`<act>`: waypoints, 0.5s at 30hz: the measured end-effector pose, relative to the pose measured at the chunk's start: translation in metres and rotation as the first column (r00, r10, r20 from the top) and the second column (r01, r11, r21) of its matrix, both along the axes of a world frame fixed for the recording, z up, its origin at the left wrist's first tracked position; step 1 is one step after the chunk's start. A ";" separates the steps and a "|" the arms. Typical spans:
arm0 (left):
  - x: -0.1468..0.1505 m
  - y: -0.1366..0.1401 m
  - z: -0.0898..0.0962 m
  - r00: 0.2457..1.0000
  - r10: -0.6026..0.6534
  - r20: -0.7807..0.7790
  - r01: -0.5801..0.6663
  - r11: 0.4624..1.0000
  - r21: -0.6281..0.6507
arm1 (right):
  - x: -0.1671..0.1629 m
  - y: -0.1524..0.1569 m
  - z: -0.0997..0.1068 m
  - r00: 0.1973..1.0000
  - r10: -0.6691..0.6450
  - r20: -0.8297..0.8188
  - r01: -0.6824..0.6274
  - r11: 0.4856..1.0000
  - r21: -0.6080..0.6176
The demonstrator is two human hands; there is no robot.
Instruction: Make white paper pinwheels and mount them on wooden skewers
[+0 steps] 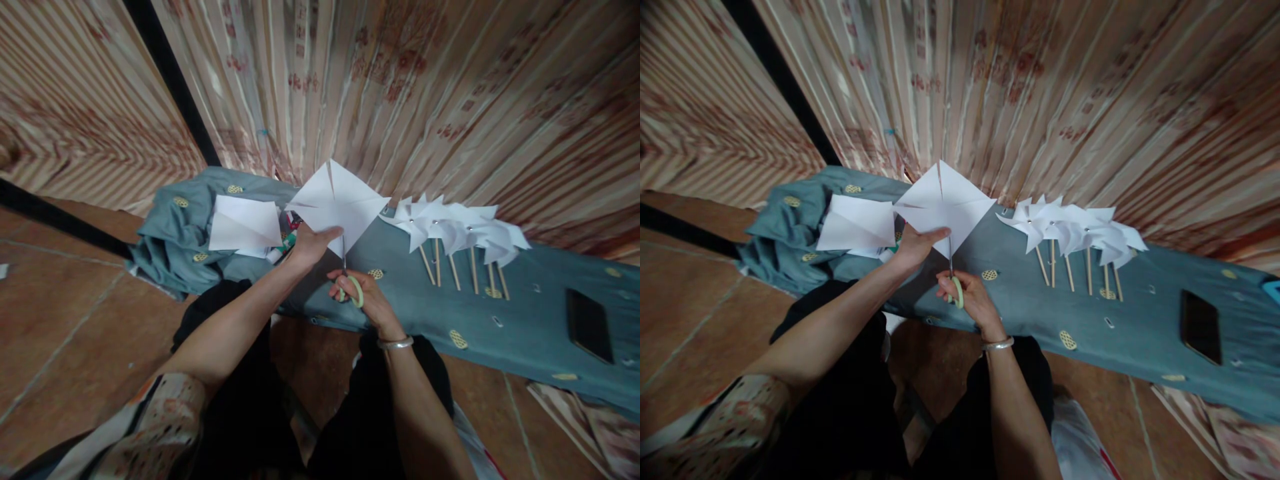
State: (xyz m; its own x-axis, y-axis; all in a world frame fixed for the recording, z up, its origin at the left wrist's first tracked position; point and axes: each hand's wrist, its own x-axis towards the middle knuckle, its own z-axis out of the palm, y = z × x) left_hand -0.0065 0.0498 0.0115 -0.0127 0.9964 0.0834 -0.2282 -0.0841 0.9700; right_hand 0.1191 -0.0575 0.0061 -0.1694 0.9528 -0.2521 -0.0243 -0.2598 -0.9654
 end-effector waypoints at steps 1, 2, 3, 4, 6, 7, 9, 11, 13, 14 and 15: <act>0.000 0.000 0.000 1.000 0.002 0.007 -0.002 1.000 0.006 | 0.000 0.000 -0.001 1.000 -0.005 -0.002 0.005 1.000 0.004; 0.001 0.001 0.000 1.000 0.005 0.014 -0.005 1.000 0.013 | 0.000 0.000 -0.001 1.000 -0.009 -0.004 0.009 1.000 0.007; 0.001 0.001 0.000 1.000 0.007 0.018 -0.007 1.000 0.019 | -0.001 0.001 -0.001 1.000 -0.014 -0.004 0.014 1.000 0.008; 0.001 0.001 0.000 1.000 0.010 0.020 -0.011 1.000 0.024 | -0.001 0.001 -0.002 1.000 -0.019 -0.004 0.019 1.000 0.009; 0.000 0.001 0.001 1.000 0.009 0.015 -0.009 1.000 0.022 | -0.001 0.001 -0.002 1.000 -0.025 -0.003 0.025 1.000 0.007; 0.000 0.001 0.001 1.000 0.004 0.010 -0.004 1.000 0.017 | -0.001 0.001 -0.001 1.000 -0.027 -0.002 0.027 1.000 0.006; -0.001 0.001 0.002 1.000 -0.002 -0.001 0.002 1.000 0.002 | -0.001 0.001 0.000 1.000 -0.028 0.000 0.028 1.000 0.008; -0.001 0.001 0.003 1.000 0.002 0.002 -0.002 1.000 -0.002 | -0.002 0.001 0.001 1.000 -0.026 0.002 0.026 1.000 0.014; -0.001 0.000 0.005 1.000 0.008 0.017 -0.008 1.000 0.004 | -0.003 0.001 0.001 1.000 -0.027 0.001 0.027 0.999 0.021; -0.001 0.000 0.005 1.000 0.009 0.027 -0.009 1.000 0.007 | -0.003 0.001 0.001 1.000 -0.030 0.000 0.030 0.999 0.023; -0.001 0.000 0.006 0.999 0.008 0.036 -0.009 1.000 0.007 | -0.003 0.001 0.002 0.999 -0.035 -0.002 0.035 0.999 0.022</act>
State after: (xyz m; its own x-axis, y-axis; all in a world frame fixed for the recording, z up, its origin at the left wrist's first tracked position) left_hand -0.0077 0.0497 0.0170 -0.0242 0.9957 0.0899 -0.2626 -0.0931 0.9604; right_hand 0.1157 -0.0565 0.0078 -0.1365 0.9635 -0.2303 -0.0346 -0.2369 -0.9709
